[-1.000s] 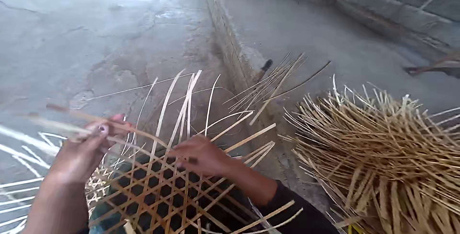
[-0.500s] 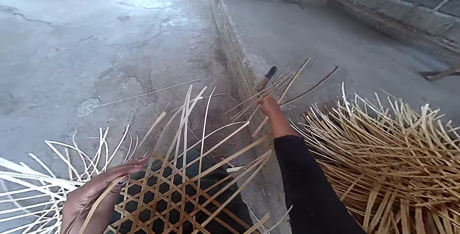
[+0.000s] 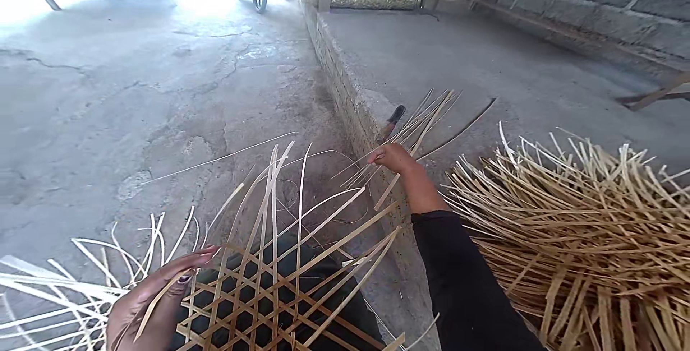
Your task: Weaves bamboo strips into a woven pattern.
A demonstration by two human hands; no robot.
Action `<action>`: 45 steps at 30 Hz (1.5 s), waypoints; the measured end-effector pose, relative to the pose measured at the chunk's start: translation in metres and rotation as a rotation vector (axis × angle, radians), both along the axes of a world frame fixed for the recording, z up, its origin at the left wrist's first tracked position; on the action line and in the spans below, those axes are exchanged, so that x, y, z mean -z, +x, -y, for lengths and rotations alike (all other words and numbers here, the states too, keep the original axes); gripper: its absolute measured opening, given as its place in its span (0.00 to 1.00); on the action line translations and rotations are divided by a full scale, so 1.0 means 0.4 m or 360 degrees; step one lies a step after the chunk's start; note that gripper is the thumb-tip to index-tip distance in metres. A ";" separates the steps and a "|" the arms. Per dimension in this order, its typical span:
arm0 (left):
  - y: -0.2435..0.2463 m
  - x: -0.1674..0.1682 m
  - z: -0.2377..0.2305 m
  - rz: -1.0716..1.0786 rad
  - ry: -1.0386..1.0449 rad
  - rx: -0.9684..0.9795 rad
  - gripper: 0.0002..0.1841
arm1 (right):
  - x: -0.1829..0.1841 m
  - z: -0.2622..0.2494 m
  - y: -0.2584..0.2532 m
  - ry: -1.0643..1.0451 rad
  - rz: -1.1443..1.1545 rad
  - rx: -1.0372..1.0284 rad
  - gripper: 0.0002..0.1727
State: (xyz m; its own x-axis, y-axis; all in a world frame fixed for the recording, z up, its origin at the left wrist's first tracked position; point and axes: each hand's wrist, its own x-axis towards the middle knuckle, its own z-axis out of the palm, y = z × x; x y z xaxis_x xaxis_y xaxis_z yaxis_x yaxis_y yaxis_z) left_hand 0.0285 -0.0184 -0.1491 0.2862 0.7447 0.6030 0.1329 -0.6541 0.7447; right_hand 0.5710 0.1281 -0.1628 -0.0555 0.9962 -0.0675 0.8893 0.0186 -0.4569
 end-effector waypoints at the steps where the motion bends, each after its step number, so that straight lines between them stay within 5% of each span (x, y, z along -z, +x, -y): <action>1: -0.001 0.001 0.001 0.0004 0.0001 -0.0013 0.14 | -0.028 0.009 -0.022 0.0062 -0.0116 -0.0011 0.08; 7: -0.004 0.010 -0.009 0.0096 0.0030 -0.0108 0.14 | -0.207 0.069 -0.249 0.1460 -0.0366 -0.0335 0.12; 10: -0.006 0.005 -0.010 0.0161 0.0015 -0.0118 0.13 | -0.322 0.143 -0.403 0.1714 -0.0185 -0.0672 0.15; 14: 0.003 0.009 0.006 0.0365 -0.0074 -0.0173 0.12 | -0.346 0.266 -0.603 0.1445 -0.0114 -0.0961 0.18; 20: 0.011 0.006 0.035 0.0466 -0.0085 -0.0262 0.11 | -0.198 0.337 -0.746 0.1124 -0.0433 -0.0911 0.10; 29: 0.013 0.010 0.058 0.0569 -0.0136 -0.0242 0.07 | -0.118 0.381 -0.744 0.0994 -0.0663 -0.0808 0.12; 34: 0.007 0.007 0.059 0.0646 -0.0169 -0.0213 0.07 | -0.156 0.387 -0.668 0.0570 -0.0585 -0.0728 0.18; 37: 0.003 0.011 0.057 0.0629 -0.0192 -0.0203 0.08 | -0.148 0.374 -0.634 0.0737 -0.0678 -0.0619 0.10; 41: 0.008 0.010 0.058 0.0608 -0.0199 -0.0180 0.10 | -0.128 0.337 -0.650 0.0884 -0.0555 -0.0607 0.11; 43: 0.014 0.008 0.057 0.0621 -0.0219 -0.0223 0.16 | -0.097 0.299 -0.670 0.0812 -0.0560 -0.0714 0.09; 45: 0.015 0.015 0.053 0.0556 -0.0218 -0.0468 0.33 | -0.056 0.256 -0.691 0.0652 -0.0552 -0.0821 0.07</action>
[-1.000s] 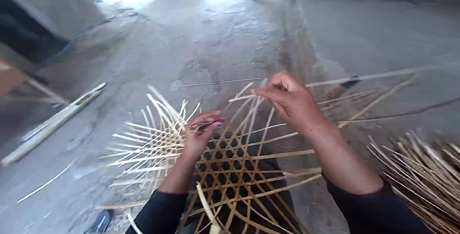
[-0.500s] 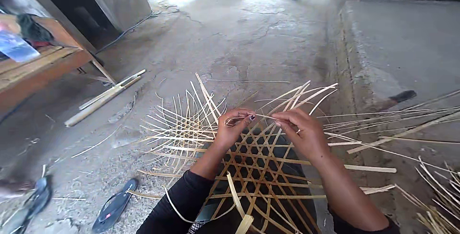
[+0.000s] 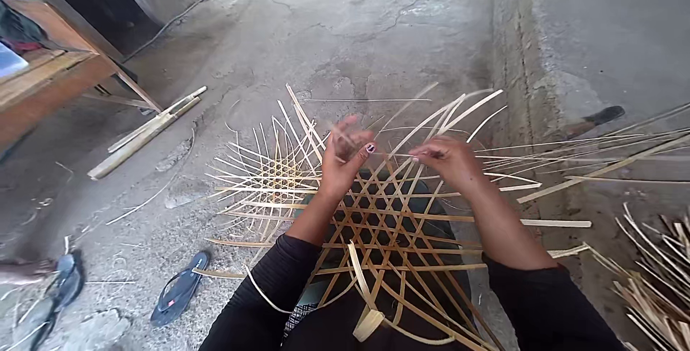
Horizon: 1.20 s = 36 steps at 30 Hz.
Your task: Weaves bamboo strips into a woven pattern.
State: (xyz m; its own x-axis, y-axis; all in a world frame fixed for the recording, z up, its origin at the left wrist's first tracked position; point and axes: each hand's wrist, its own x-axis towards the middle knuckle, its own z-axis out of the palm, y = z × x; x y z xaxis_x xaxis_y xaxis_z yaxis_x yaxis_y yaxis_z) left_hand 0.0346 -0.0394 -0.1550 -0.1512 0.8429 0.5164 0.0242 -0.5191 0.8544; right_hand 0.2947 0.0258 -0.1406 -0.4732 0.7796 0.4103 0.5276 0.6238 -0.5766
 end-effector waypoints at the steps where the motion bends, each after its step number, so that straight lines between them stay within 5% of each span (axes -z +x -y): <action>1: -0.003 0.007 0.000 -0.0147 -0.0080 -0.0223 0.44 | 0.017 -0.015 -0.009 -0.0113 0.0031 -0.0039 0.07; 4: -0.017 0.025 0.022 -0.0821 -0.0431 -0.0689 0.56 | 0.048 -0.045 -0.020 -0.0389 0.0089 -0.0075 0.06; 7: -0.011 0.062 0.044 -0.1369 -0.0610 -0.0579 0.24 | 0.063 -0.057 -0.014 -0.0347 0.0111 -0.0099 0.07; 9: 0.001 0.087 0.043 -0.1531 -0.0677 -0.0567 0.16 | 0.078 -0.059 -0.012 -0.0254 0.0116 -0.0086 0.08; 14: 0.023 0.171 0.019 -0.1279 -0.0435 -0.0843 0.13 | 0.095 -0.054 -0.003 -0.0228 0.0017 -0.0047 0.08; 21: 0.025 0.182 0.018 -0.1126 -0.0379 -0.0792 0.12 | 0.105 -0.070 0.009 -0.0320 -0.0051 -0.0126 0.08; 26: -0.007 0.130 0.004 -0.0633 -0.0945 -0.0534 0.44 | 0.084 -0.090 0.001 -0.0465 0.0041 -0.0147 0.09; 31: -0.035 0.116 -0.015 -0.0610 -0.1044 -0.0409 0.20 | 0.083 -0.122 0.000 -0.0598 0.0140 -0.0183 0.09; 36: 0.001 0.174 -0.001 -0.0831 -0.0438 -0.0855 0.20 | 0.098 -0.109 -0.006 -0.0478 0.0053 -0.0174 0.09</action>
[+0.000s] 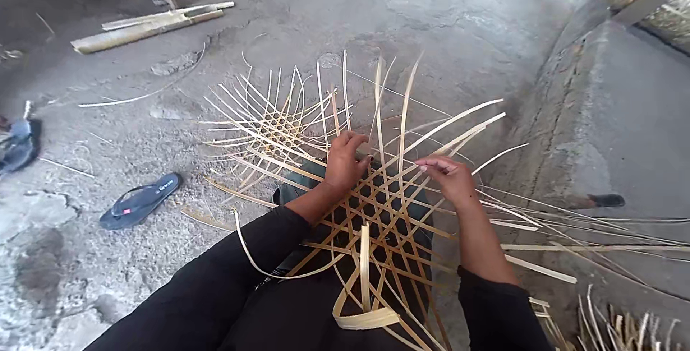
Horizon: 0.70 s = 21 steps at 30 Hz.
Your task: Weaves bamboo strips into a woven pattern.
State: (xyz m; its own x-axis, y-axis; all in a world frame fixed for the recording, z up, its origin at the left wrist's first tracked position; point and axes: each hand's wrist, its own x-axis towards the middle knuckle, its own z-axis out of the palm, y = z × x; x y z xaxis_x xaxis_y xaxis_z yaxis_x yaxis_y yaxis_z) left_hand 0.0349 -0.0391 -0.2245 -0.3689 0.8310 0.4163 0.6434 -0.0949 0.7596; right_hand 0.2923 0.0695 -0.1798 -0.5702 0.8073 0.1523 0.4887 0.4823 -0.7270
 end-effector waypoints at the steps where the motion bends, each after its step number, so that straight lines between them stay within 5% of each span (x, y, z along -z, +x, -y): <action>1: 0.002 0.007 0.001 -0.0058 0.0064 -0.0015 0.20 | 0.007 0.003 -0.002 0.0034 -0.0009 0.0009 0.08; 14: -0.006 0.010 0.006 0.0060 0.0029 -0.0077 0.19 | 0.017 0.010 -0.009 -0.0023 -0.0046 -0.0039 0.08; 21: 0.003 0.005 0.010 -0.0018 0.0016 -0.0182 0.38 | 0.018 0.024 -0.021 0.0151 -0.0051 -0.0055 0.08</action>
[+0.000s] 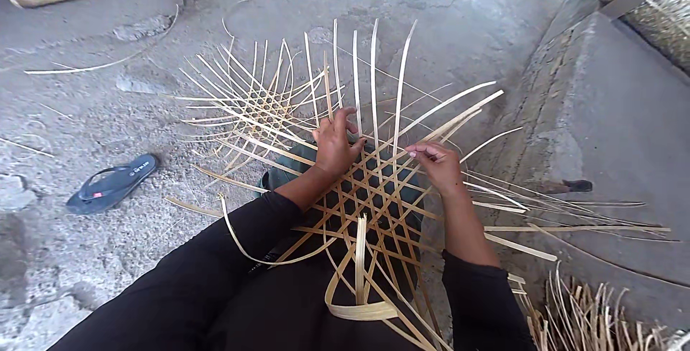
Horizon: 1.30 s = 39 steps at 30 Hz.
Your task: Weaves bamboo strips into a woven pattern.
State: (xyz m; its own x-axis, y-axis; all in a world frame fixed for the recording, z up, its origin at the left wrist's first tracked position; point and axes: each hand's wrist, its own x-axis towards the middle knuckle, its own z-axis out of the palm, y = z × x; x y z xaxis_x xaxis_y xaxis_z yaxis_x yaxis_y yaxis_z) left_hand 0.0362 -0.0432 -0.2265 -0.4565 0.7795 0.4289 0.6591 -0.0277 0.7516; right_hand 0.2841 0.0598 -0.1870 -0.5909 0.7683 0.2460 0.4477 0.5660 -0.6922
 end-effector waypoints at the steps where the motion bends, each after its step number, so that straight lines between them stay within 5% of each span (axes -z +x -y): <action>1: 0.001 0.001 0.000 -0.0026 0.0005 0.0001 0.37 | 0.002 0.001 0.000 0.0003 -0.0010 0.0002 0.07; 8: -0.002 0.004 0.019 -0.0380 -0.0182 0.0098 0.11 | 0.025 0.064 -0.012 0.0040 0.0152 0.0178 0.11; 16: -0.027 0.023 0.129 -0.0353 -0.0158 -0.0011 0.10 | 0.099 0.204 -0.077 0.0302 -0.0028 0.0428 0.09; 24: -0.047 0.019 0.173 -0.0265 -0.0075 -0.0101 0.31 | 0.094 0.213 -0.107 0.0388 -0.0025 0.0368 0.09; 39: -0.053 0.060 0.153 -0.0405 -0.0048 -0.0017 0.16 | 0.127 0.202 -0.091 0.0510 -0.0068 0.0449 0.10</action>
